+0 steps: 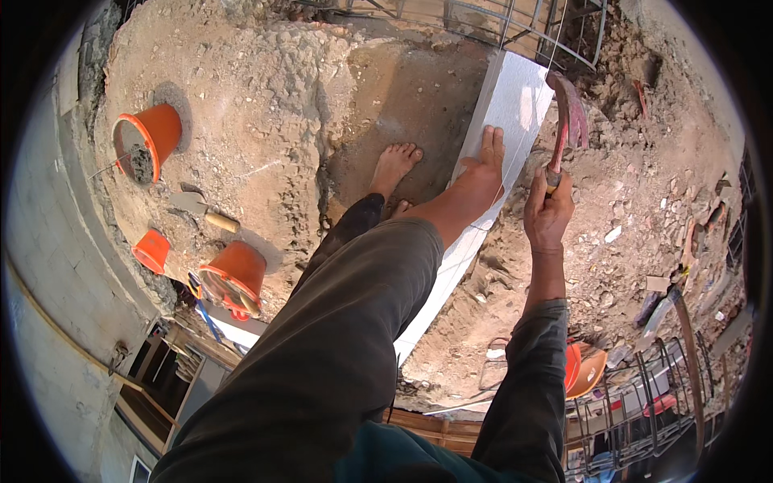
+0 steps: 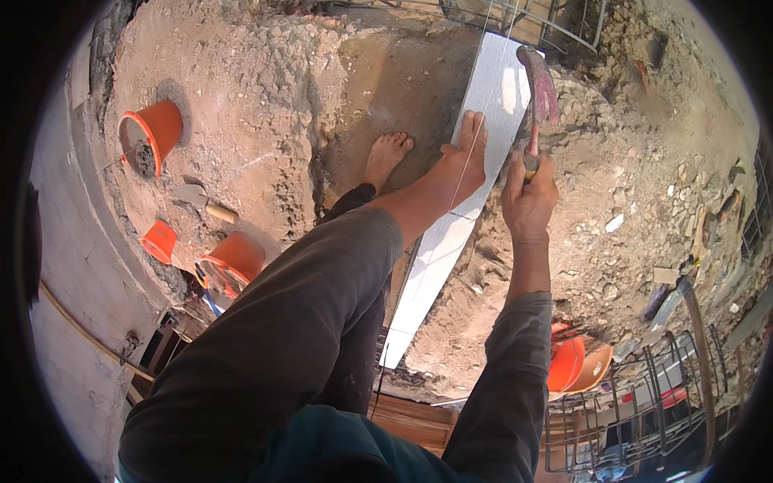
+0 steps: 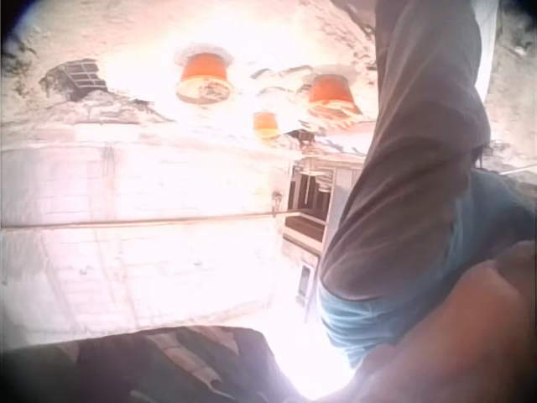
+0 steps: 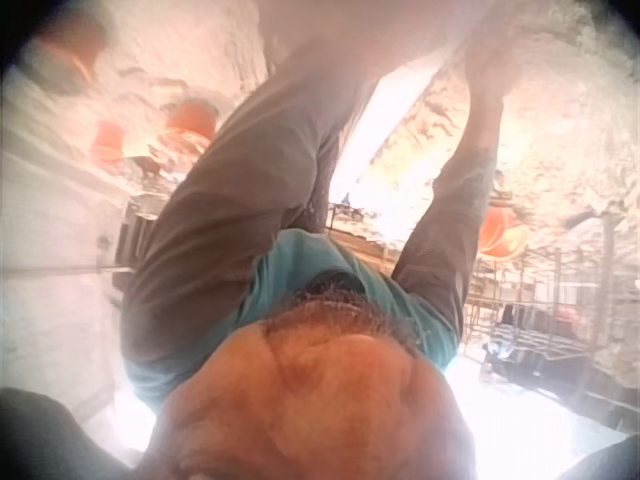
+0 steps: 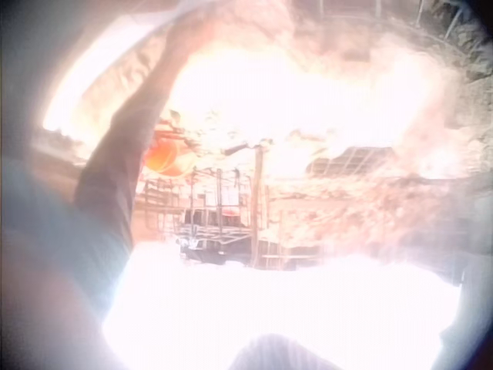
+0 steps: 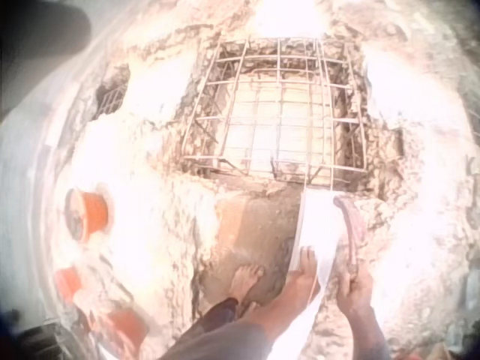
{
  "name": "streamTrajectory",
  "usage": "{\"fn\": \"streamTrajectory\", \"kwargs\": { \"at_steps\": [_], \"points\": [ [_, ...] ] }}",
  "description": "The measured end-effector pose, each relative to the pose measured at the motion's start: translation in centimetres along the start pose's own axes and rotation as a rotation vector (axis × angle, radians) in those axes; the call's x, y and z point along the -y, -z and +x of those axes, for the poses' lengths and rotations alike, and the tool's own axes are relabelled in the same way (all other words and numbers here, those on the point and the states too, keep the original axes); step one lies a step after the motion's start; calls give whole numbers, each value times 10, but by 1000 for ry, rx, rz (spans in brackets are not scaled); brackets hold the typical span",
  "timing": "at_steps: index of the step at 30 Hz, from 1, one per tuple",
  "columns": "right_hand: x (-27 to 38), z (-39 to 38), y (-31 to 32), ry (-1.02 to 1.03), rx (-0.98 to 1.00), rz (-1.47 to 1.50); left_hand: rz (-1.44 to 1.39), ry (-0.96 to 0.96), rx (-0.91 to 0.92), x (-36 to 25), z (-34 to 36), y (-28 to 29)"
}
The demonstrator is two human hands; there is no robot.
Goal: The person applies mortar using a trowel and places white blocks along a curved layout on a construction site. They tap the blocks with a hammer and check the alignment against a string line.
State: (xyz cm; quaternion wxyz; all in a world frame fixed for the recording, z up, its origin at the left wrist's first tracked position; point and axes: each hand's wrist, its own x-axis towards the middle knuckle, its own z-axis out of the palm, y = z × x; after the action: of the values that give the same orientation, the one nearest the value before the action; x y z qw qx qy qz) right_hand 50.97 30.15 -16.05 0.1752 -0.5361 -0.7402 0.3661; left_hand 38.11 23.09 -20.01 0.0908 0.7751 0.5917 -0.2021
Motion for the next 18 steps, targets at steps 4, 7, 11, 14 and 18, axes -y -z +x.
{"fn": "streamTrajectory", "kwargs": {
  "at_steps": [4, 7, 11, 14, 18],
  "points": [
    [-46, 0, -12, -165, 154, -107, -58, -16, -23, -2, 5, 2],
    [-46, 11, -11, -155, 229, -113, -117, 5, -40, 4, 6, -9],
    [-9, -2, -4, -23, 18, 80, -141, 60, -110, -10, 4, -25],
    [-45, -4, -12, -101, 93, 57, -192, 75, -135, -16, 9, -29],
    [-40, 5, -8, -186, 271, -118, -155, 1, -50, -1, 3, -23]
  ]
}}
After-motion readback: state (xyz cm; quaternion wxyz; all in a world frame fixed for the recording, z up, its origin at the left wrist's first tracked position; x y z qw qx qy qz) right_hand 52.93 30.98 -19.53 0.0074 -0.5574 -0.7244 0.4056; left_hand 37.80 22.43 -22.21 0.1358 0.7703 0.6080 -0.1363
